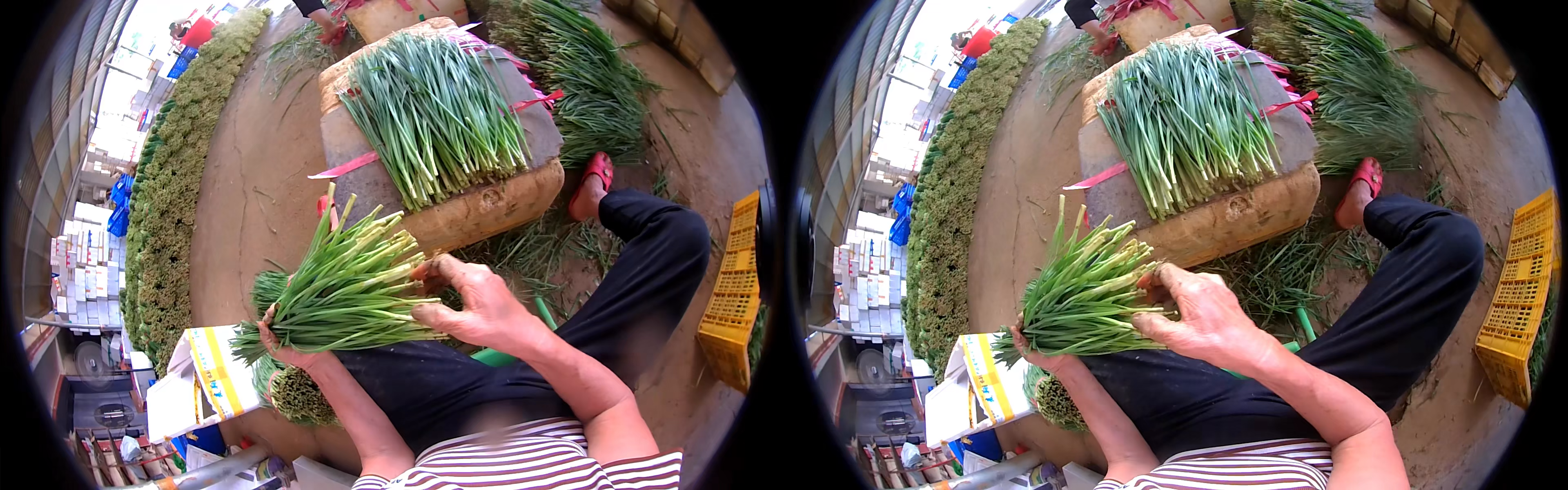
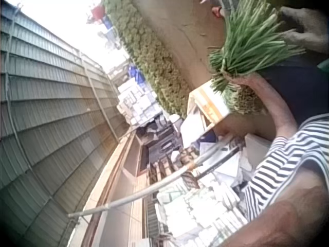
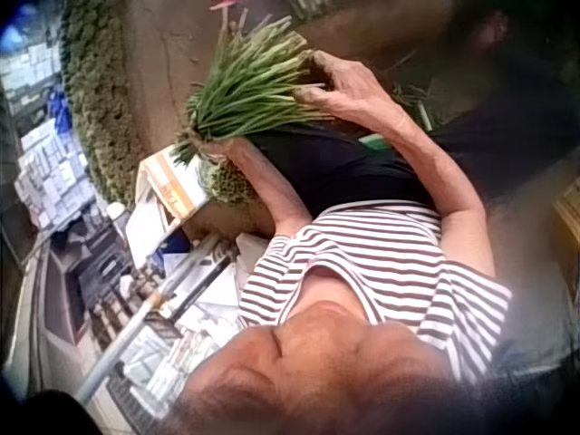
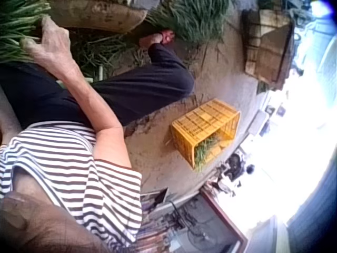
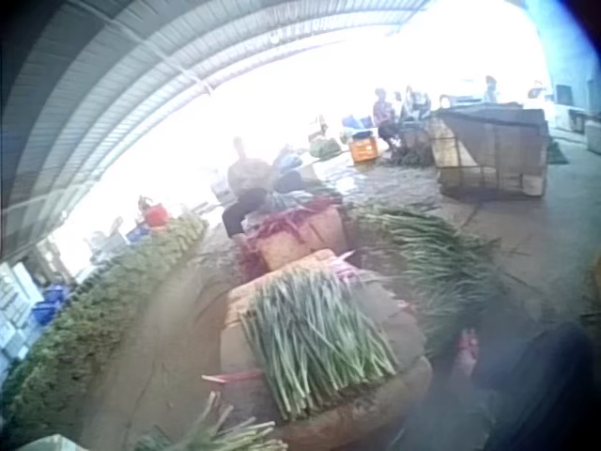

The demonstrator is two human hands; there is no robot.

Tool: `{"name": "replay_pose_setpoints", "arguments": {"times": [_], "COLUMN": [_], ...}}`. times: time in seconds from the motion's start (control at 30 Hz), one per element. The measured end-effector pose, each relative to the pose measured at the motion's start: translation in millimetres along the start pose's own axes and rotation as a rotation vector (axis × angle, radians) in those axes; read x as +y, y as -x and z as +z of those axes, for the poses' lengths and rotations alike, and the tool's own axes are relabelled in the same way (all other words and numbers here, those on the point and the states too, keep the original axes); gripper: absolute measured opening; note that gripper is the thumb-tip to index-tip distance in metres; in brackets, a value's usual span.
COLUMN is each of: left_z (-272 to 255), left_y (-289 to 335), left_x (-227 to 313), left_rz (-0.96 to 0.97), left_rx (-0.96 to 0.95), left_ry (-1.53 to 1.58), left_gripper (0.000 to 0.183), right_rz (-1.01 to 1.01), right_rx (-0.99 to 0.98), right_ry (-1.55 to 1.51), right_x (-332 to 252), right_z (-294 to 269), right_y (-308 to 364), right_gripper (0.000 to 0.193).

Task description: The person sorts bunches of green onions by hand, removing loose or discolored leaves and aligning the stalks before placing them aside.

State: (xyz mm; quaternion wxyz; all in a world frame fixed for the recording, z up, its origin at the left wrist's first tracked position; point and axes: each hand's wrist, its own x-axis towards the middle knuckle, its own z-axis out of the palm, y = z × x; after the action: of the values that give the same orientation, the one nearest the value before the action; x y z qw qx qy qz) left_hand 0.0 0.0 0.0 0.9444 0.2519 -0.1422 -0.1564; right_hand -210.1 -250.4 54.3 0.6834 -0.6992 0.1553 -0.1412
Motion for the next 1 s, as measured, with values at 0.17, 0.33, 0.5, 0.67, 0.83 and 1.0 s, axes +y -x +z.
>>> {"name": "replay_pose_setpoints", "arguments": {"times": [0.17,0.33,0.5,0.67,0.83,1.0], "left_z": [-2,20,8,15,20,-12], "left_y": [-2,5,2,3,3,2], "left_x": [1,-9,-1,-5,-6,14], "left_rz": [-0.01,-0.027,0.049,-0.026,-0.017,0.089], "left_rx": [-0.022,-0.011,0.021,-0.007,0.028,0.208], "left_ry": [-0.1,-0.036,-0.092,-0.051,-0.084,-0.036], "left_gripper": [0.022,0.023,0.02,0.019,0.018,0.017], "right_rz": [0.036,-0.032,0.106,-0.073,0.012,0.026], "right_rx": [-0.01,0.029,0.185,0.111,0.24,0.244], "right_ry": [0.055,0.317,0.284,0.249,0.16,-0.158], "right_x": [13,18,27,19,36,43], "right_z": [18,-2,-36,-14,-12,-42], "right_y": [-1,-1,1,-2,-5,-6], "right_gripper": [0.035,0.025,0.018,0.023,0.011,0.011]}}
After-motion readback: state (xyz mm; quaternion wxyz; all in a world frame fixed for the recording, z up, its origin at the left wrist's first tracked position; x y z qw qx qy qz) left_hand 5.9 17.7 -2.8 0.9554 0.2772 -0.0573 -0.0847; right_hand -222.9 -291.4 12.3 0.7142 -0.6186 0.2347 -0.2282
